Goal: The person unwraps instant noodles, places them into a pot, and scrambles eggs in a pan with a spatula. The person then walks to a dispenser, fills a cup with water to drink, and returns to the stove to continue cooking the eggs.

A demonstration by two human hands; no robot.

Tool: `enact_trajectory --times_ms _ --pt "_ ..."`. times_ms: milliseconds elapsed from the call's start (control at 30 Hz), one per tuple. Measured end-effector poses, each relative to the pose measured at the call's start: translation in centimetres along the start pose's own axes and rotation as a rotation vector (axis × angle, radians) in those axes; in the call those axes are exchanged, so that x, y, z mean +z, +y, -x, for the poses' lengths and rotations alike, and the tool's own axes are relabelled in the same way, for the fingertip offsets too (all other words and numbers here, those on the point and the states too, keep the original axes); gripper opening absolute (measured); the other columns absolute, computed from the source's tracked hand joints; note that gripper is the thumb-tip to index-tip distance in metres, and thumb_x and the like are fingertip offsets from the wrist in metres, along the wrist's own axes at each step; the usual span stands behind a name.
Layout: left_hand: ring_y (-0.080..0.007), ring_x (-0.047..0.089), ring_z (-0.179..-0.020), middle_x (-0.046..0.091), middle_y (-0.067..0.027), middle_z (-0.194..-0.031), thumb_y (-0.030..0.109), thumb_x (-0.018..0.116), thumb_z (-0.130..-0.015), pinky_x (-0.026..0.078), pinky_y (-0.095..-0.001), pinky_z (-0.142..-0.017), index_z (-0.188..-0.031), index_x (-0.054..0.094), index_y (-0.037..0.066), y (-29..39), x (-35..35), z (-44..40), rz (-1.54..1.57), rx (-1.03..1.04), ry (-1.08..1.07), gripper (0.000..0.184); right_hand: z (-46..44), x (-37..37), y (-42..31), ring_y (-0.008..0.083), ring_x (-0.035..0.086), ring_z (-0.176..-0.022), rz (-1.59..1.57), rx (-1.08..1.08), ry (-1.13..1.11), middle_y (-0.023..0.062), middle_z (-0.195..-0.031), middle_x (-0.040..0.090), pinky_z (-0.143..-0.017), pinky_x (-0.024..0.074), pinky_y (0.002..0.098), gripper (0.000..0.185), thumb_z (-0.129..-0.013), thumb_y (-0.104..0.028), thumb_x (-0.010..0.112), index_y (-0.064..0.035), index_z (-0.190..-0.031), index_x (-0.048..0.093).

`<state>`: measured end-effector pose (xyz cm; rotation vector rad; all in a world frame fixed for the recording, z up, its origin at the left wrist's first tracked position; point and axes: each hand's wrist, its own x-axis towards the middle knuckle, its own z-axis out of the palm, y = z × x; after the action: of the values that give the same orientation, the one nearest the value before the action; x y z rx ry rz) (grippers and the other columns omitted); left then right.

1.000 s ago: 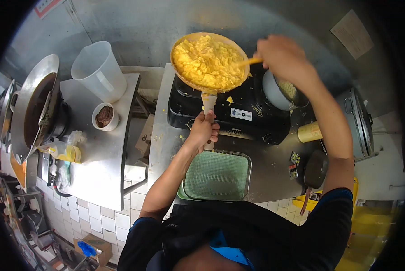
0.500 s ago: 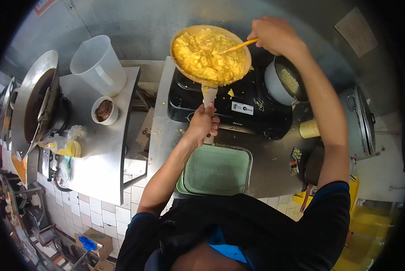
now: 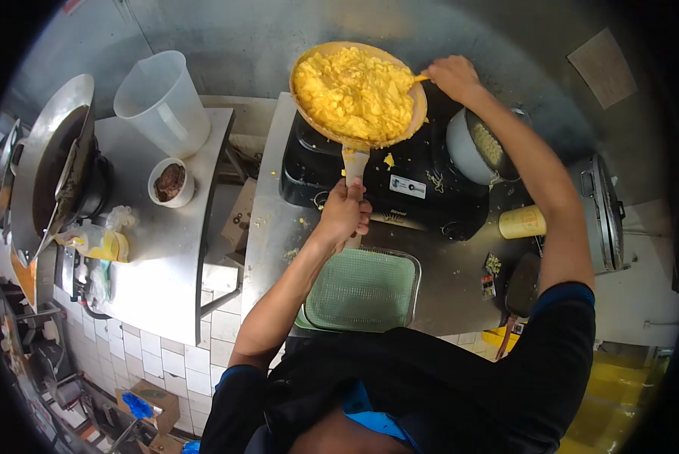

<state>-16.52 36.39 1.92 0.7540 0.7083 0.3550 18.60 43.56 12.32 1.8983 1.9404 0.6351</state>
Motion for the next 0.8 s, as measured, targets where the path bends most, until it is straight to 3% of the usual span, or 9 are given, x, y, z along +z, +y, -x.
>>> enact_trajectory --times_ms 67,133,167,333,400,467,667,767,800 --pt "-0.0056 0.032 -0.051 0.035 0.0021 -0.065 0.037 0.04 -0.101 0.026 -0.0209 -0.041 -0.1 0.04 0.01 0.2 0.0 0.1 -0.016 -0.015 -0.007 0.027 -2.1 0.5 0.0 0.0271 0.067 -0.077 0.073 -0.019 0.107 0.0114 -0.08 0.068 -0.066 0.0535 0.0388 0.014 -0.083 -0.02 0.06 -0.0106 -0.084 0.071" --pt "-0.0055 0.032 -0.051 0.034 0.0017 -0.065 0.039 0.04 -0.101 0.027 -0.0207 -0.041 -0.099 0.038 0.011 0.5 0.0 0.1 -0.014 -0.057 -0.026 0.028 -4.5 0.0 -1.3 0.0281 0.067 -0.077 -0.132 0.3 -0.058 0.0115 -0.082 0.068 -0.066 0.0535 0.0394 0.014 -0.083 -0.019 0.06 -0.011 -0.086 0.071" --pt "-0.0055 0.032 -0.051 0.034 0.0017 -0.065 0.039 0.04 -0.101 0.027 -0.0207 -0.041 -0.099 0.038 0.011 0.6 0.0 0.1 -0.018 -0.059 -0.022 0.028 -5.2 -0.2 -2.1 0.0281 0.067 -0.077 -0.137 0.301 -0.057 0.0115 -0.082 0.068 -0.066 0.0535 0.0394 0.014 -0.083 -0.019 0.06 -0.011 -0.086 0.071" --pt "-0.0053 0.03 -0.051 0.034 0.002 -0.066 0.04 0.041 -0.101 0.028 -0.0205 -0.041 -0.1 0.038 0.012 1.0 0.2 0.3 0.028 -0.126 -0.033 0.028 -5.1 -1.4 -6.9 0.0308 0.065 -0.076 -0.265 0.196 0.131 0.0136 -0.082 0.066 -0.064 0.0519 0.0416 0.013 -0.078 -0.01 0.057 -0.0077 -0.084 0.068" --pt "-0.0062 0.033 -0.051 0.037 0.0013 -0.066 0.039 0.039 -0.101 0.031 -0.0216 -0.041 -0.1 0.037 0.012 0.8 0.0 0.1 0.031 -0.126 -0.042 0.027 -1.8 -5.4 -10.5 0.0301 0.065 -0.075 -0.094 -0.044 0.25 0.0151 -0.076 0.065 -0.063 0.052 0.0401 0.016 -0.077 -0.008 0.056 -0.0036 -0.088 0.066" --pt "-0.0071 0.036 -0.05 0.039 0.0006 -0.067 0.038 0.038 -0.102 0.034 -0.0226 -0.042 -0.099 0.036 0.012 0.7 -0.2 0.0 0.034 -0.12 -0.051 0.026 1.8 -7.3 -13.9 0.0269 0.064 -0.078 -0.192 -0.062 0.306 0.0109 -0.075 0.064 -0.065 0.0524 0.0383 0.008 -0.072 -0.008 0.059 -0.0078 -0.071 0.067" --pt "-0.0058 0.03 -0.05 0.035 0.0019 -0.066 0.038 0.042 -0.101 0.027 -0.0209 -0.041 -0.099 0.04 0.012 0.6 0.2 0.3 0.064 -0.105 -0.026 0.026 5.2 -10.5 -15.7 0.0282 0.065 -0.085 -0.233 -0.021 -0.084 0.0141 -0.086 0.066 -0.077 0.052 0.0404 0.01 -0.073 -0.006 0.06 -0.0024 -0.074 0.069" --pt "-0.0067 0.03 -0.051 0.036 0.0013 -0.067 0.039 0.044 -0.1 0.03 -0.0224 -0.044 -0.101 0.041 0.011 0.4 -1.1 -0.4 0.132 -0.138 -0.071 0.029 3.9 -8.1 -13.2 0.0339 0.064 -0.092 -0.373 0.112 -0.208 0.019 -0.096 0.066 -0.084 0.0498 0.043 0.022 -0.076 -0.009 0.063 0.0023 -0.095 0.067" --pt "-0.009 0.037 -0.054 0.041 -0.0005 -0.07 0.042 0.044 -0.099 0.037 -0.025 -0.049 -0.105 0.043 0.009 0.1 -1.7 -0.6 0.218 -0.138 -0.17 0.033 4.8 -9.2 -13.0 0.0365 0.062 -0.096 -0.536 0.15 -0.197 0.0208 -0.101 0.065 -0.086 0.0488 0.0436 0.035 -0.077 -0.012 0.066 0.0032 -0.108 0.061"
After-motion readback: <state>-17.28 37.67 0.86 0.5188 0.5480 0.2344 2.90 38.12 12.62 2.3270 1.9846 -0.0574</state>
